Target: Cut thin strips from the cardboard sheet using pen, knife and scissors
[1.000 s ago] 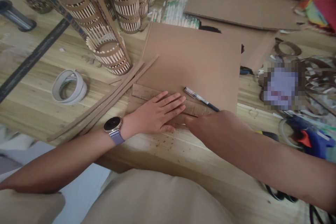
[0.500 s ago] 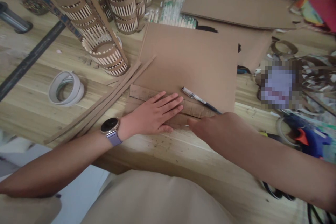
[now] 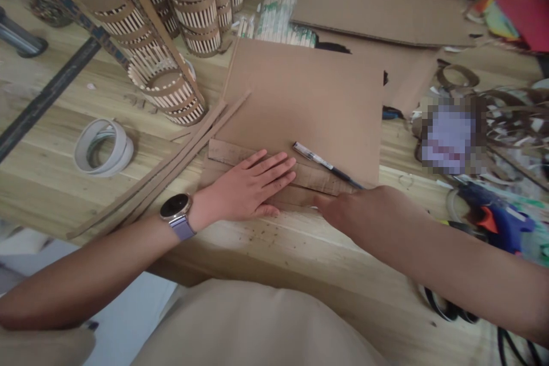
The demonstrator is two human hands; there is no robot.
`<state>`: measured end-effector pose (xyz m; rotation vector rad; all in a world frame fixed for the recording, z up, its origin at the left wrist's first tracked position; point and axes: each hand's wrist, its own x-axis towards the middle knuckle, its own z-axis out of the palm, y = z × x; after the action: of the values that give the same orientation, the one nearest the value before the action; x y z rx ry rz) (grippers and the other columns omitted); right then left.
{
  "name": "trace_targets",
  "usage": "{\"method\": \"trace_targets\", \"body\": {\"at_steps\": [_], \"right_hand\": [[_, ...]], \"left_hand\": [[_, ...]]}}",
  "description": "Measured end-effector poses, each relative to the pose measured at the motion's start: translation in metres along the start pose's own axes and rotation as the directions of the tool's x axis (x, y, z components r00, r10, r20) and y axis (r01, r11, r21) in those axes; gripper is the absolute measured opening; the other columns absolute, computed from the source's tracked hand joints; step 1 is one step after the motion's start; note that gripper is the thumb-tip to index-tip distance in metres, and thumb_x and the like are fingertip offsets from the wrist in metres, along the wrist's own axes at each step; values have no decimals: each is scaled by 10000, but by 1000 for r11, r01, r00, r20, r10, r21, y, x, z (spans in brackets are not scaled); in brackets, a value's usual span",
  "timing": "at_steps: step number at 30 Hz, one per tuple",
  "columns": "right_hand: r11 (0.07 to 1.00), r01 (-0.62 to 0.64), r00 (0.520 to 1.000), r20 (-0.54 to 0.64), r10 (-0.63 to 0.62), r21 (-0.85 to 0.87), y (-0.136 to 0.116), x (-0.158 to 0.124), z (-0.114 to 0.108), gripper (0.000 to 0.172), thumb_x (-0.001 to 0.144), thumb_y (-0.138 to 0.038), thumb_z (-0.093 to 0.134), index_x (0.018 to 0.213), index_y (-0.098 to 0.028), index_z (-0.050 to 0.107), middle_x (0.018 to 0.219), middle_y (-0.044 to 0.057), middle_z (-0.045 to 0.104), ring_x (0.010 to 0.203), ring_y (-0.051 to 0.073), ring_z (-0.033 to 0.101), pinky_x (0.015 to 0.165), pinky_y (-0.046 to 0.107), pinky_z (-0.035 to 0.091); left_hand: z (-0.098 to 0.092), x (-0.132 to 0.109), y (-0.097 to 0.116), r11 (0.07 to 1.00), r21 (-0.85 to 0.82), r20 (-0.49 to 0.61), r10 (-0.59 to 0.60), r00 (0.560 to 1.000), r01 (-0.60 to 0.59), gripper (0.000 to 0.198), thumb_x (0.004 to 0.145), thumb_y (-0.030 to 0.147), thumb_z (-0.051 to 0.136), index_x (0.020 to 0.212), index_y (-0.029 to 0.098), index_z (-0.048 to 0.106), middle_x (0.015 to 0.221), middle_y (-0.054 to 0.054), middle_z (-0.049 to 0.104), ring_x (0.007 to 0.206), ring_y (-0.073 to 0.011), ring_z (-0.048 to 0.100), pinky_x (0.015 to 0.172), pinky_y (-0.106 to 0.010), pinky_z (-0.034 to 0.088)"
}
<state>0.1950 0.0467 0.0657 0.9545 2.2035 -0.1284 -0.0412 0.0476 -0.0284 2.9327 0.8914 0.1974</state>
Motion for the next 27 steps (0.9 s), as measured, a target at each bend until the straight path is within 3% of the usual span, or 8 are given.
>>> {"method": "trace_targets", "body": {"at_steps": [5,13,22,27], "right_hand": [[999,33,999,-11,-34,-30,4,-4,1,439,785,54,515,1085,-224,676,707,35,754,660,229,740,448,256,347],[999,25,1000,17,-24,-38,4,-7,-1,478,786,88,466,1086,-231,659,736,34,752,694,255,750,476,270,396],[1000,-16,996,85,16,-4,12,-12,5,521,887,21,456,1293,-276,591,805,42,763,757,247,762,457,267,360],[999,-19,997,69,22,-36,15,-17,8,587,845,66,460,1296,-284,596,774,50,750,724,245,756,460,261,331]], "left_hand": [[-2,1,1,999,31,34,-9,999,8,741,1011,593,397,1567,118,280,1655,-141,224,1553,-269,134,1256,-481,79],[0,0,0,998,70,26,-1,1000,0,749,1006,601,399,1564,115,286,1655,-141,220,1552,-276,140,1254,-479,95],[-2,1,1,996,92,33,-4,999,1,738,1010,600,386,1560,116,296,1654,-137,226,1549,-279,157,1254,-478,101],[-1,0,0,995,98,26,1,1000,-3,745,1006,603,398,1560,116,295,1652,-139,233,1549,-278,160,1252,-480,110]]}}
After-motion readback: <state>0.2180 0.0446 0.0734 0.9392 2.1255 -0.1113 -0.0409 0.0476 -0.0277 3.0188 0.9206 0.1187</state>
